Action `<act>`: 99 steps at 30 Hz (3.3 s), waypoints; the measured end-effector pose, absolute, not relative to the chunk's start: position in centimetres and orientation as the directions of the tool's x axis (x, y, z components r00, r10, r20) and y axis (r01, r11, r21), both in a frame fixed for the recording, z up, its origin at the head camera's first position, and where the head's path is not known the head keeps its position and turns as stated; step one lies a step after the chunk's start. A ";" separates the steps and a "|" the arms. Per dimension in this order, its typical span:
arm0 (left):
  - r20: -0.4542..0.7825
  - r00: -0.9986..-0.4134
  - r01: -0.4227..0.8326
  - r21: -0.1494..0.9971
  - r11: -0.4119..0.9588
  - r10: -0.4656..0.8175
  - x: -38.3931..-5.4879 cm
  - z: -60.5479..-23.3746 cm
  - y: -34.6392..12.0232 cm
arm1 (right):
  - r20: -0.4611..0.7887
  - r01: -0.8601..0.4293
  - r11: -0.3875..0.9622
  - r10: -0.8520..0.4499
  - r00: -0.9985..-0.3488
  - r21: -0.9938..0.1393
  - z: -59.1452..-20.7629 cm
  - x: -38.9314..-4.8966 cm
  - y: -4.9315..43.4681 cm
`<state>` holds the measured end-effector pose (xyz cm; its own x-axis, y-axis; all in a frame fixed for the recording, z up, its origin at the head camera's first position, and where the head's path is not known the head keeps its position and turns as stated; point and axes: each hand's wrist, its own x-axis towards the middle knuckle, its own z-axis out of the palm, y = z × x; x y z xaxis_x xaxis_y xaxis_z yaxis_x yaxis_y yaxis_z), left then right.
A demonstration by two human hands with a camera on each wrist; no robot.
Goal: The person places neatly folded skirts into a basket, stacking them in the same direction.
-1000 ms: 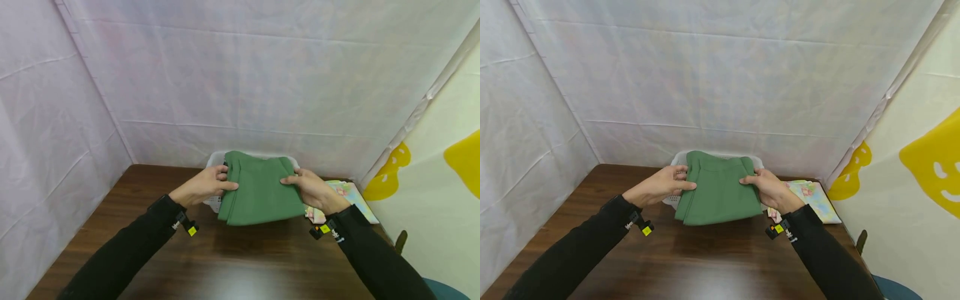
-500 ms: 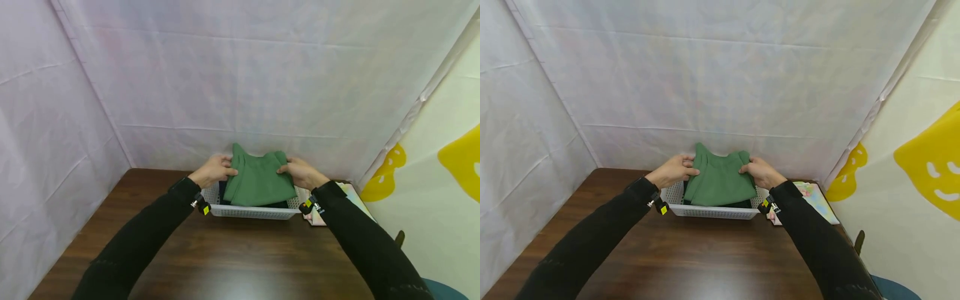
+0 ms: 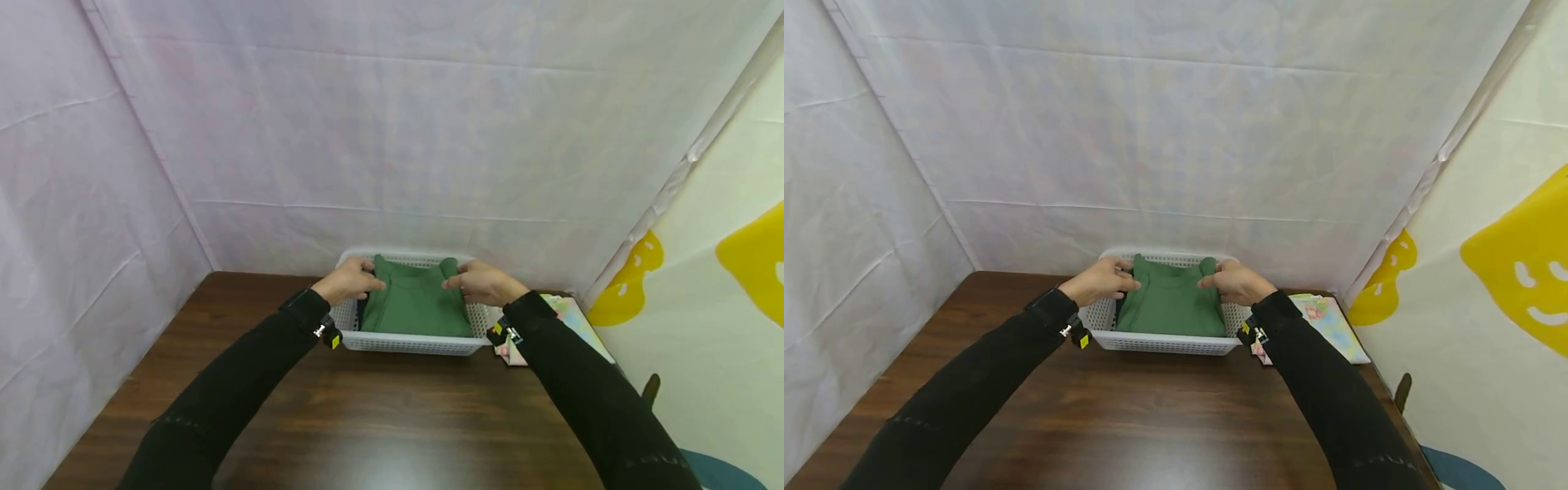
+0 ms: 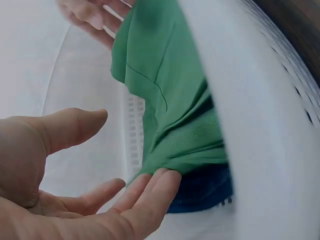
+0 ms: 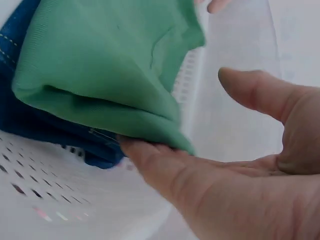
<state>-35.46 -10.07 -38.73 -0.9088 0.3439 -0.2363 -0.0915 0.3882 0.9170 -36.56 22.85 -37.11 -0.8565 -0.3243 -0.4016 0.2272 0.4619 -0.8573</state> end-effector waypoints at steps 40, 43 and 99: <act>0.070 -0.832 0.446 0.675 0.588 0.551 -27.3 -40.2 -11.9 | 0.033 -0.129 0.621 -0.163 -0.986 -0.773 -41.5 -30.9 31.5; 0.088 -0.821 0.476 0.651 0.591 0.564 -26.4 -40.4 -11.3 | -0.002 -0.087 0.658 -0.133 -0.991 -0.748 -42.7 -30.7 32.6; 0.076 -0.593 0.780 0.302 0.548 0.801 -20.4 -48.3 5.3 | -0.191 -0.124 0.950 -0.183 -0.964 -0.288 -46.7 -17.5 30.3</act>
